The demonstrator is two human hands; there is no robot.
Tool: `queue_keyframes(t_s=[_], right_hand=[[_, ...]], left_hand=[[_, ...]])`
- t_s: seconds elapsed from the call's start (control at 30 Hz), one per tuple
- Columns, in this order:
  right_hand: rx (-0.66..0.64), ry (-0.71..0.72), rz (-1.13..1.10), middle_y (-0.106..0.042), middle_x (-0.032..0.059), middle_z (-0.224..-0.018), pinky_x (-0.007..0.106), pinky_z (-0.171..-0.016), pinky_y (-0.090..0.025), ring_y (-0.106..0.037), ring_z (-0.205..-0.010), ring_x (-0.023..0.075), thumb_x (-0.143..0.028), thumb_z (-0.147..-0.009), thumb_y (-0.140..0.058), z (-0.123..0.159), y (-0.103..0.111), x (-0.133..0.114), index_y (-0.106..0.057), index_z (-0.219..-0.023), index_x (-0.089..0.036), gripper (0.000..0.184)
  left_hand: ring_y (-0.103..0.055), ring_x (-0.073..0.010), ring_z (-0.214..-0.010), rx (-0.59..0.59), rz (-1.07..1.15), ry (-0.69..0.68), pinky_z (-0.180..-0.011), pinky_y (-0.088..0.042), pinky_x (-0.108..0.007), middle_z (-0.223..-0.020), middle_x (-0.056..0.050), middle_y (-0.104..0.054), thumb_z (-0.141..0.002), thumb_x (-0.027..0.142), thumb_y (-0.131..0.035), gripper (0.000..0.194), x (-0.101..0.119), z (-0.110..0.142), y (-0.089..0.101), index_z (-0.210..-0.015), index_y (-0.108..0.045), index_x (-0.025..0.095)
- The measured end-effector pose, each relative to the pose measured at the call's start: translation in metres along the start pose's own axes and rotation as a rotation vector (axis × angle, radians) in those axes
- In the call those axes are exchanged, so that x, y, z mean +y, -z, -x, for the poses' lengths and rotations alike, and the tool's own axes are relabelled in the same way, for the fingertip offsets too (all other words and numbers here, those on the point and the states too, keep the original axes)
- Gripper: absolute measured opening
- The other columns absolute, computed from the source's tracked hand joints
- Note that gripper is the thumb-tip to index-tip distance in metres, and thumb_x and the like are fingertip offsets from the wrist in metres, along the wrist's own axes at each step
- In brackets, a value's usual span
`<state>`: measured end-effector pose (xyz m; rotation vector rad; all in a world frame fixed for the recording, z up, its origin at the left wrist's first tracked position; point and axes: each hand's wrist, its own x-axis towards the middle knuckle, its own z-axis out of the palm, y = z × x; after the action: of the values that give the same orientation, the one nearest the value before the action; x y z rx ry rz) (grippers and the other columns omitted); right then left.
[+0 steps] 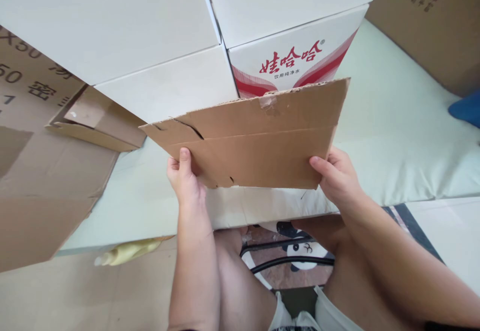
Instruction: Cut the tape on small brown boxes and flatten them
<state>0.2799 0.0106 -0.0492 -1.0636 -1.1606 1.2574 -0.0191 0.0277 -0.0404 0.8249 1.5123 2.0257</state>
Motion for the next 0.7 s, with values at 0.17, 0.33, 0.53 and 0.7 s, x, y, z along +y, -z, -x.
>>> queue_keyframes(t_s=[0.17, 0.33, 0.53, 0.7], right_hand=[[0.007, 0.001, 0.011, -0.081, 0.0022, -0.089, 0.046, -0.080, -0.064, -0.077, -0.088, 0.0290, -0.059, -0.080, -0.077, -0.0007, 0.0004, 0.0008, -0.076, -0.090, -0.029, 0.032], [-0.005, 0.013, 0.034, -0.080, 0.0028, -0.089, 0.048, -0.080, -0.063, -0.077, -0.089, 0.0296, -0.062, -0.081, -0.073, -0.0012, -0.0001, 0.0003, -0.074, -0.089, -0.029, 0.034], [0.019, -0.014, 0.035, -0.080, 0.0030, -0.087, 0.046, -0.077, -0.063, -0.077, -0.090, 0.0306, -0.062, -0.078, -0.076, -0.0004, -0.0005, -0.0016, -0.077, -0.091, -0.029, 0.035], [0.022, -0.023, 0.017, -0.080, 0.0024, -0.086, 0.045, -0.077, -0.062, -0.077, -0.090, 0.0296, -0.062, -0.077, -0.078, -0.0030, -0.0014, 0.0013, -0.077, -0.088, -0.029, 0.035]], left_hand=[[-0.069, -0.0252, -0.114, -0.026, -0.027, -0.005, -0.103, -0.054, -0.037, -0.108, -0.007, -0.074, -0.065, 0.067, -0.088, 0.060, -0.0034, -0.0018, 0.0020, -0.096, -0.069, 0.021], [-0.069, -0.0250, -0.115, -0.056, -0.037, 0.003, -0.105, -0.052, -0.038, -0.110, -0.007, -0.074, -0.069, 0.065, -0.086, 0.056, -0.0059, -0.0038, 0.0045, -0.098, -0.069, 0.021], [-0.067, -0.0257, -0.119, -0.046, 0.013, 0.019, -0.107, -0.052, -0.037, -0.108, -0.007, -0.074, -0.072, 0.060, -0.086, 0.050, -0.0025, -0.0014, 0.0010, -0.098, -0.071, 0.020], [-0.067, -0.0253, -0.122, -0.019, 0.059, 0.019, -0.108, -0.052, -0.036, -0.102, -0.006, -0.074, -0.076, 0.057, -0.084, 0.044, -0.0018, 0.0012, -0.0011, -0.096, -0.071, 0.020]])
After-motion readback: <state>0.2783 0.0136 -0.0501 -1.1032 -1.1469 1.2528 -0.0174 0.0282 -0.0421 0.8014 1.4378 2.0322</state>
